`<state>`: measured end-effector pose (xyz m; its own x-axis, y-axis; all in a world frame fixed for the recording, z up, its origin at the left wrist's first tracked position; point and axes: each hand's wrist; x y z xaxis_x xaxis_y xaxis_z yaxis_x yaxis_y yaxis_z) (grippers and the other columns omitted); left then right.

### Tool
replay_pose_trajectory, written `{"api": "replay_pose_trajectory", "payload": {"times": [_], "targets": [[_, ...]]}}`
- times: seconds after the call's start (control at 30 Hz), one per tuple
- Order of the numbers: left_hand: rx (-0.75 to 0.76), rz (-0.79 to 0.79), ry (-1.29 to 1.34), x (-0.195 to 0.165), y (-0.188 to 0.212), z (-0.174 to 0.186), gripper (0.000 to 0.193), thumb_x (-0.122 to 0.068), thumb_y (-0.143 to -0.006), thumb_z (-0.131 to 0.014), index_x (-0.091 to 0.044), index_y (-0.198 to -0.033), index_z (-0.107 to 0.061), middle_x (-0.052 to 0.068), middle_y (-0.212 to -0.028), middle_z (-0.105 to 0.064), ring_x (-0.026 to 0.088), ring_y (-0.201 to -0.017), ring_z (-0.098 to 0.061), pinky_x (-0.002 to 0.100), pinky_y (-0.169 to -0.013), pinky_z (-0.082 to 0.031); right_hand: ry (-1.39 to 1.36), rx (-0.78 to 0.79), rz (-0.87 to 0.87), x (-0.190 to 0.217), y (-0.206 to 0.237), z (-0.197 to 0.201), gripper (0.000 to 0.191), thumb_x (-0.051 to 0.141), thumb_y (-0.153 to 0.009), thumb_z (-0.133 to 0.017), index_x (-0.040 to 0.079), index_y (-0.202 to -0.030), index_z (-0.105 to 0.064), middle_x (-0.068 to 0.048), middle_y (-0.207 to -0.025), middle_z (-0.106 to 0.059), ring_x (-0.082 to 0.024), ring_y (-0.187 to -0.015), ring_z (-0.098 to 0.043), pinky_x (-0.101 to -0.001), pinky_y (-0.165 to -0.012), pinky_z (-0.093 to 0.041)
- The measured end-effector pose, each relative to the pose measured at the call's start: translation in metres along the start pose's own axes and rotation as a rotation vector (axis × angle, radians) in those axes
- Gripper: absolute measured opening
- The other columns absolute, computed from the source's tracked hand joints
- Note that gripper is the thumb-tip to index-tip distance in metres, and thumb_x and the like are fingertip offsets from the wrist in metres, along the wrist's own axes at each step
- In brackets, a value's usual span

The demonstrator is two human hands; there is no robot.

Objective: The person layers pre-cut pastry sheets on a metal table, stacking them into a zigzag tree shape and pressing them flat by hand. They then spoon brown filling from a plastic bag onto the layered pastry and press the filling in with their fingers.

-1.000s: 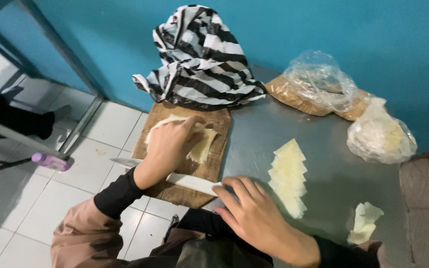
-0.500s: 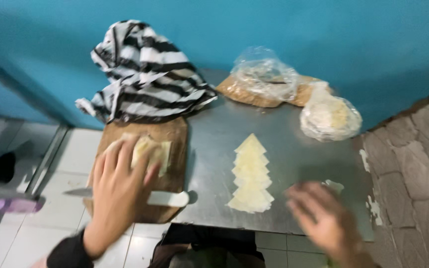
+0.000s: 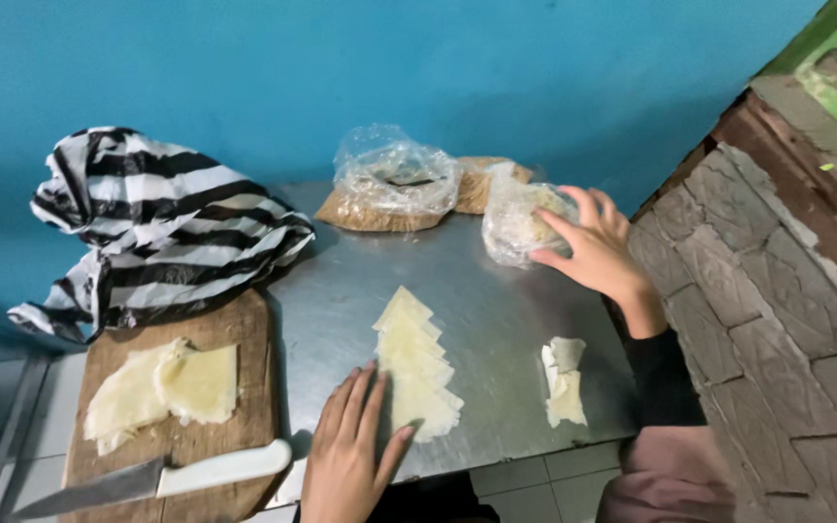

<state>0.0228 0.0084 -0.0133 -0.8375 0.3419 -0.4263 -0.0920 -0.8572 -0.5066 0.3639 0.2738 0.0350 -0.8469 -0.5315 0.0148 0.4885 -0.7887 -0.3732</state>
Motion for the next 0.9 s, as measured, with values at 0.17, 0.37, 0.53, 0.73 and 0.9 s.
{"api": "replay_pose_trajectory", "payload": {"times": [0.17, 0.37, 0.53, 0.73, 0.9], "targets": [[-0.021, 0.018, -0.062, 0.004, 0.002, -0.009, 0.06, -0.039, -0.092, -0.065, 0.004, -0.132, -0.06, 0.02, -0.141, -0.059, 0.035, -0.135, -0.053, 0.052, -0.11, -0.039, -0.012, -0.066, -0.037, 0.016, 0.004, 0.002, 0.045, 0.041, -0.085, -0.077, 0.019, -0.124, -0.074, -0.007, -0.15, -0.045, -0.041, -0.141, -0.035, -0.0602, -0.109, -0.029], [-0.008, 0.031, -0.06, 0.005, 0.007, -0.013, 0.06, -0.04, -0.094, -0.064, 0.005, -0.132, -0.061, 0.021, -0.14, -0.061, 0.036, -0.135, -0.054, 0.052, -0.11, -0.04, -0.05, -0.136, -0.061, 0.019, 0.006, -0.002, 0.029, 0.031, -0.086, -0.08, 0.015, -0.109, -0.074, -0.004, -0.139, -0.053, -0.035, -0.135, -0.041, -0.0556, -0.107, -0.032], [0.011, 0.03, -0.068, 0.007, 0.006, -0.015, 0.061, -0.041, -0.095, -0.062, 0.006, -0.133, -0.06, 0.022, -0.14, -0.06, 0.037, -0.135, -0.053, 0.054, -0.109, -0.039, -0.033, -0.168, -0.09, 0.019, 0.006, -0.007, 0.033, 0.033, -0.088, -0.081, 0.013, -0.11, -0.068, -0.007, -0.133, -0.052, -0.033, -0.132, -0.043, -0.0532, -0.106, -0.033], [0.02, 0.05, -0.07, 0.005, 0.007, -0.015, 0.061, -0.042, -0.095, -0.061, 0.006, -0.133, -0.06, 0.022, -0.139, -0.06, 0.036, -0.135, -0.053, 0.054, -0.11, -0.039, -0.072, -0.187, -0.081, 0.018, 0.011, -0.002, 0.045, 0.037, -0.085, -0.081, 0.018, -0.125, -0.071, -0.007, -0.138, -0.05, -0.035, -0.132, -0.04, -0.0547, -0.108, -0.031], [0.033, 0.063, -0.072, 0.004, 0.006, -0.014, 0.06, -0.043, -0.096, -0.062, 0.005, -0.132, -0.061, 0.022, -0.14, -0.06, 0.036, -0.136, -0.052, 0.054, -0.111, -0.038, -0.021, -0.131, -0.087, 0.019, 0.011, -0.005, 0.04, 0.036, -0.088, -0.077, 0.02, -0.125, -0.075, -0.007, -0.142, -0.049, -0.035, -0.133, -0.04, -0.0543, -0.107, -0.031]]}}
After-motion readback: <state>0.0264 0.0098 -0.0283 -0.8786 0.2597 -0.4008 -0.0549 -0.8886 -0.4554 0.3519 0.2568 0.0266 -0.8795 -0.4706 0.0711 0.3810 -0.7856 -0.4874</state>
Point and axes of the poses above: each hand's wrist, its own y-axis away from the middle knuckle, its own z-axis out of the back of the hand, x = y × z
